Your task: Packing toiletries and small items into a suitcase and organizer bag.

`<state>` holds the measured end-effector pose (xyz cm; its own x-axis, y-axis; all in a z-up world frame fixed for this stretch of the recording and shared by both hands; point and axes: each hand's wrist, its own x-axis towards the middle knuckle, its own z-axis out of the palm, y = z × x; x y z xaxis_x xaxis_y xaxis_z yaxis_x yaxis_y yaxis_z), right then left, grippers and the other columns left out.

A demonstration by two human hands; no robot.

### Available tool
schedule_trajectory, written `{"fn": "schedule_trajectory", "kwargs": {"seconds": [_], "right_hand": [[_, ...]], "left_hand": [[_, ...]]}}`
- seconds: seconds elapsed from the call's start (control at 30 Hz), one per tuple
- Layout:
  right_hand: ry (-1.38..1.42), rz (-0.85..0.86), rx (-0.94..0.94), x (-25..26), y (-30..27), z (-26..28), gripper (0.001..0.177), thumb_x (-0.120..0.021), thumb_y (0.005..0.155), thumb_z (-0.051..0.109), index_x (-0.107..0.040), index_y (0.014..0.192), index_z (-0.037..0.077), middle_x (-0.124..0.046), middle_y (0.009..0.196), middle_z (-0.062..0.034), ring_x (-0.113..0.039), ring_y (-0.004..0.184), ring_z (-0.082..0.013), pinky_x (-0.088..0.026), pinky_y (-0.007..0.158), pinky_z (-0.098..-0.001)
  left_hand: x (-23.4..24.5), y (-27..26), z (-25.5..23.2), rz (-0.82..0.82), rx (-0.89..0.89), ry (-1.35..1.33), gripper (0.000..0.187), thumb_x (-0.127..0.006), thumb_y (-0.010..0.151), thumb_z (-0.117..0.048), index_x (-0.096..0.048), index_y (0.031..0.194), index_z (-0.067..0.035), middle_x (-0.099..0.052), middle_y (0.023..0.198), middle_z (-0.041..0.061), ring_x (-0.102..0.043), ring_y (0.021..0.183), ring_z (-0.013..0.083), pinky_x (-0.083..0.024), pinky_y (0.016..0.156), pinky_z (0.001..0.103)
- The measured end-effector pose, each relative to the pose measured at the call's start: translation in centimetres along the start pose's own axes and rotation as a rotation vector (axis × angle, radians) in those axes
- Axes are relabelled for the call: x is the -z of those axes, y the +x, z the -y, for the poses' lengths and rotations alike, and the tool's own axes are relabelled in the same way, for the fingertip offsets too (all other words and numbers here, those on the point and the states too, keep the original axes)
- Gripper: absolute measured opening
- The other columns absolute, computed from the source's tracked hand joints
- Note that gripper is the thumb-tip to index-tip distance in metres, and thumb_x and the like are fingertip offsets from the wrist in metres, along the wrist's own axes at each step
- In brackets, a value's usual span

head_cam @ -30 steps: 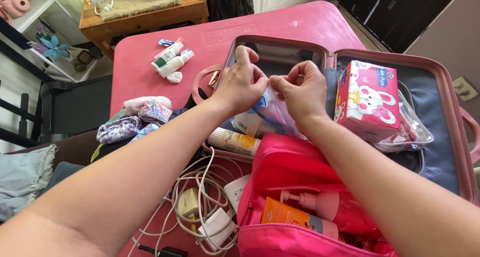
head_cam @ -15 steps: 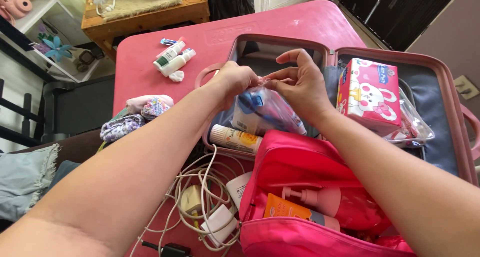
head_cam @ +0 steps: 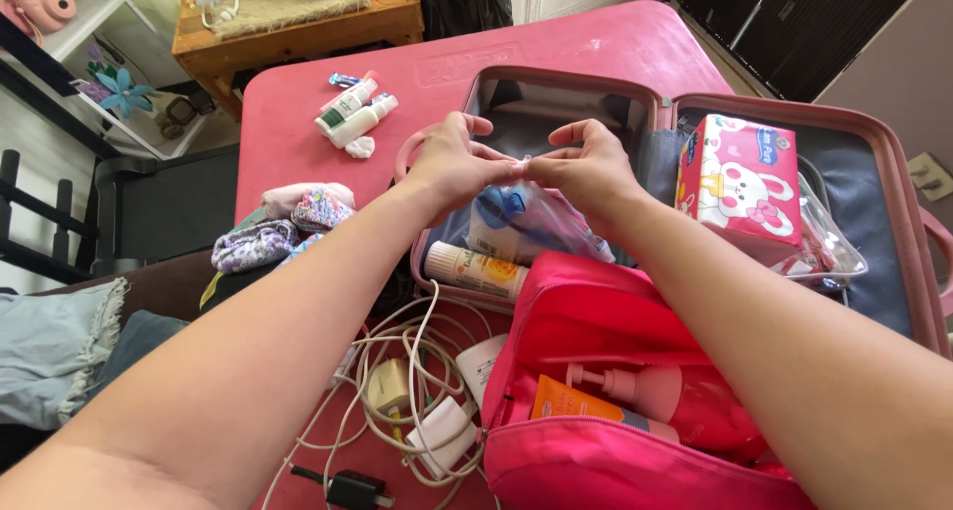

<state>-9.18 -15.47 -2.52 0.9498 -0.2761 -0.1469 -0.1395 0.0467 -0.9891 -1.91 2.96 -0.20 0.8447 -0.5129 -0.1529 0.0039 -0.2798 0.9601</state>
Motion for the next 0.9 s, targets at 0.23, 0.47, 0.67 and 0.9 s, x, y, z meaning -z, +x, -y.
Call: {"fn": "schedule_trajectory", "kwargs": {"seconds": [0.23, 0.47, 0.67, 0.9], "right_hand": [[-0.114, 0.071, 0.085, -0.5, -1.2, 0.4, 0.042, -0.083, 0.080, 0.006, -0.063, 0.116, -0.004, -0.076, 0.100, -0.0129, -0.075, 0.086, -0.0147, -0.060, 0.077, -0.0280], [0.057, 0.080, -0.037, 0.2, -0.5, 0.7, 0.050, -0.082, 0.079, 0.004, -0.060, 0.123, -0.001, -0.076, 0.102, -0.0140, -0.074, 0.088, -0.0174, -0.062, 0.079, -0.0299], [0.043, 0.059, 0.059, -0.9, 0.0, -0.6, 0.047, -0.081, 0.080, 0.001, -0.059, 0.122, 0.001, -0.073, 0.098, -0.0093, -0.071, 0.086, -0.0143, -0.057, 0.075, -0.0266], [0.147, 0.132, 0.129, -0.8, -1.1, -0.7, 0.038, -0.078, 0.084, -0.001, -0.058, 0.116, 0.002, -0.072, 0.098, -0.0071, -0.070, 0.088, -0.0131, -0.057, 0.078, -0.0251]], "left_hand": [[-0.6, -1.2, -0.4, -0.107, -0.201, 0.280, 0.070, -0.085, 0.075, -0.011, -0.040, 0.127, 0.001, -0.078, 0.087, 0.012, -0.077, 0.076, 0.0168, -0.062, 0.070, 0.028], [-1.6, -1.2, 0.8, -0.214, -0.422, 0.327, 0.058, -0.078, 0.081, -0.005, -0.041, 0.124, 0.000, -0.076, 0.080, 0.011, -0.077, 0.073, 0.0185, -0.060, 0.067, 0.029], [-0.1, -0.7, 1.2, -0.146, -0.199, 0.051, 0.066, -0.077, 0.081, -0.004, -0.037, 0.134, 0.003, -0.078, 0.090, 0.013, -0.079, 0.082, 0.0195, -0.063, 0.074, 0.028], [1.9, 0.3, 1.0, 0.040, 0.074, -0.242, 0.089, -0.086, 0.073, -0.002, -0.032, 0.144, 0.008, -0.075, 0.104, 0.022, -0.079, 0.088, 0.0251, -0.066, 0.079, 0.033]]}}
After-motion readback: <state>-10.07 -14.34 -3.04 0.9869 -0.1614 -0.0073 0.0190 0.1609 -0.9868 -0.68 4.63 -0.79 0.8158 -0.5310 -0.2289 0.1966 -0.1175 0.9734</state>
